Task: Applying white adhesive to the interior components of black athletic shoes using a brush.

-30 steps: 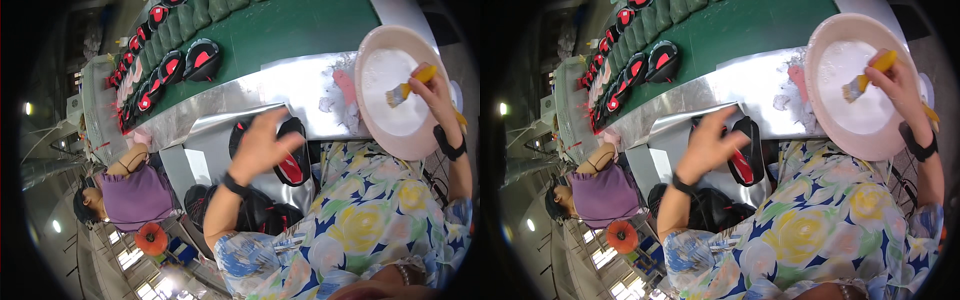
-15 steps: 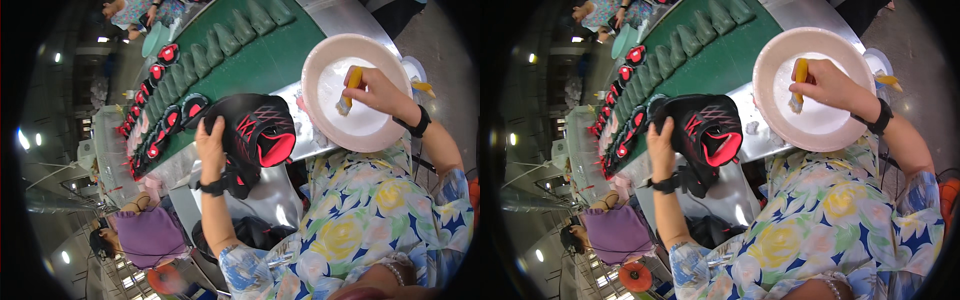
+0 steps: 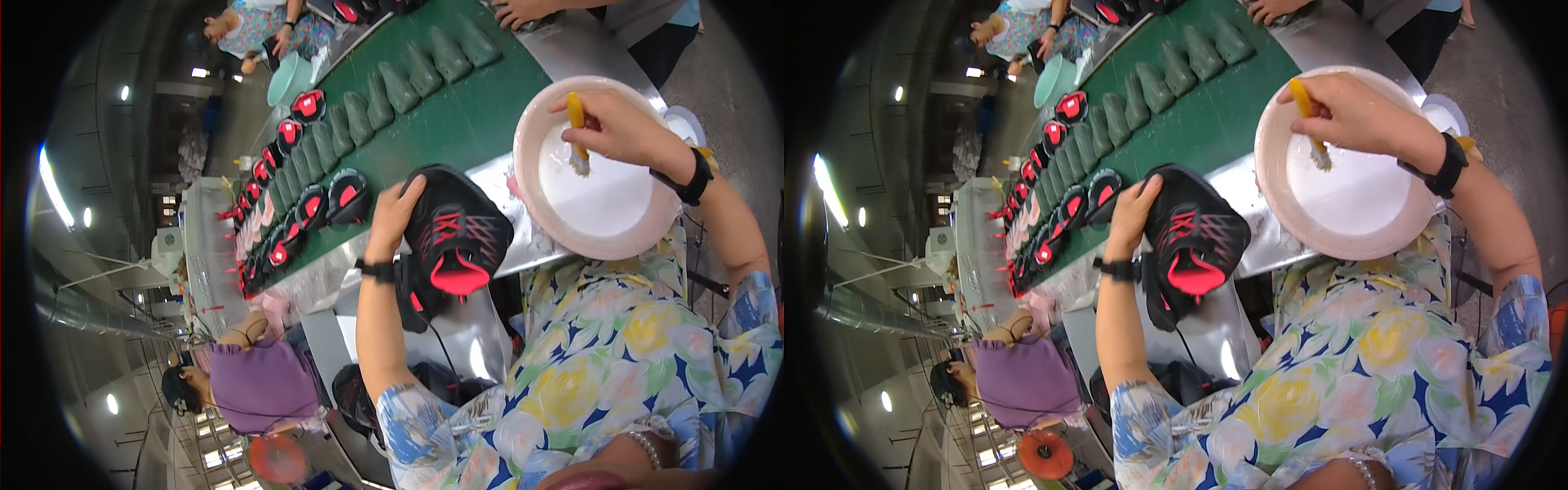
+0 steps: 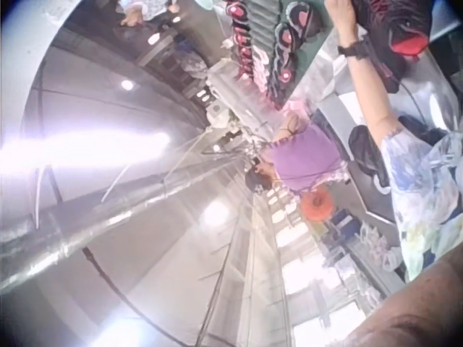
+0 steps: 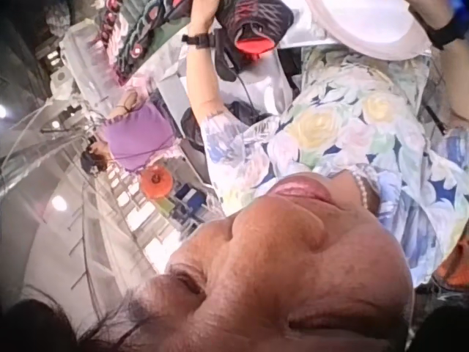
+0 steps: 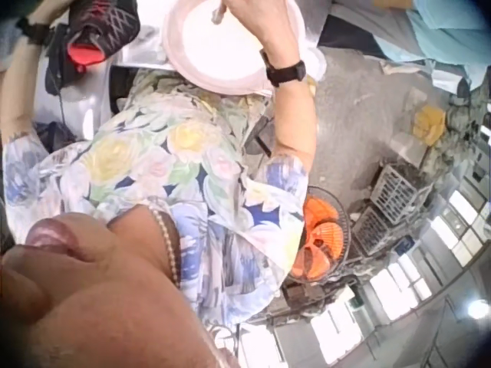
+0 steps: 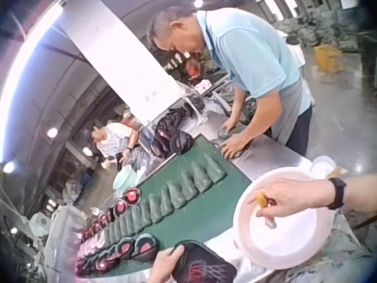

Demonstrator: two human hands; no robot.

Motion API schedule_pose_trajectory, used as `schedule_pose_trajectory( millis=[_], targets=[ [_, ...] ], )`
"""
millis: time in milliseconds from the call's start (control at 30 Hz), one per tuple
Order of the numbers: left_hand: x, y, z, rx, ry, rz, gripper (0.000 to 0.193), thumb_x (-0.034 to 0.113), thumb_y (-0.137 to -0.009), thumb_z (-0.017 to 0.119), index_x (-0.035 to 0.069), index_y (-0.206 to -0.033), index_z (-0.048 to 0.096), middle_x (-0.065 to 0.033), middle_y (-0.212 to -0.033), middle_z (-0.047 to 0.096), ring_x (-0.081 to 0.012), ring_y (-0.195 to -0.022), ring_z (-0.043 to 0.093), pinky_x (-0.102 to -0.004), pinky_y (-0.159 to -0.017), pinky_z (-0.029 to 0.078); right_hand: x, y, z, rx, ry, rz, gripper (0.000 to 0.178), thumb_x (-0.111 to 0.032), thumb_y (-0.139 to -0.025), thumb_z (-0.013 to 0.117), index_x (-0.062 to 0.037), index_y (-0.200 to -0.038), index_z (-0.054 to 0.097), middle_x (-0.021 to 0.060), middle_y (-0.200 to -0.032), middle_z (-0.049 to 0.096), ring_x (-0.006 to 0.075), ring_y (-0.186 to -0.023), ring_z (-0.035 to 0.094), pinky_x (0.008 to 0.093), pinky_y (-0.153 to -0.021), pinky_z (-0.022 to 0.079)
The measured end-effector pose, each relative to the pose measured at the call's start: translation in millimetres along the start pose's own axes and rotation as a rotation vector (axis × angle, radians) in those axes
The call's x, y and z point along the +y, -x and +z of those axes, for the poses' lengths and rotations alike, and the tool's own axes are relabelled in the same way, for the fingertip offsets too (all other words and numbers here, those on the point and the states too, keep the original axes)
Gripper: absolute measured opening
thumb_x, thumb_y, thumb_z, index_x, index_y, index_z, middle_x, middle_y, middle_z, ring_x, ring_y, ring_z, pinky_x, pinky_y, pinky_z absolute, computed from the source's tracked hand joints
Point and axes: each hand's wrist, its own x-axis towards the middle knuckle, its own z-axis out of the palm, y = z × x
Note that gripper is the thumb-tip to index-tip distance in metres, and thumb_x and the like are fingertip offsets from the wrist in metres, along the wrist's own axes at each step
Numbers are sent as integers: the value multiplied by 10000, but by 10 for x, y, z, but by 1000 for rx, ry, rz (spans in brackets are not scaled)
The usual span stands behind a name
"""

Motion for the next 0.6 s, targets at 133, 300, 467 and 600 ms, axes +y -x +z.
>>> schedule_pose_trajectory(
  millis=[133,300,467,600],
  targets=[
    [-480,-179,335,152,-624,55,468,151,-833,727,-36,-1234,574,-202,-1076,691,-312,-973,670,-397,-887,516,79,189,45,-14,38,89,294,-153,-874,669,0,-1124,657,82,-715,584,164,-617,546,286,-580,426],
    [-775,148,668,-71,-668,444,544,-57,-730,568,6,-1270,543,-240,-1336,527,-383,-1275,481,-438,-1074,394,147,352,-93,25,54,115,214,-184,-905,631,-8,-1025,646,77,-712,585,159,-642,547,303,-611,436],
    [-681,59,793,-167,-822,520,506,-18,-739,589,91,-1233,587,-226,-1305,560,-383,-1166,565,-457,-981,457,272,256,-50,-38,-17,139,195,-194,-927,599,-2,-958,610,87,-731,603,168,-648,551,319,-626,447],
    [-405,13,444,41,-175,320,310,-6,-806,632,44,-1102,557,-136,-1271,576,-226,-967,637,-343,-784,520,314,245,-104,89,-173,103,216,-206,-939,579,1,-989,618,80,-783,622,166,-694,590,308,-644,475]
  ],
)
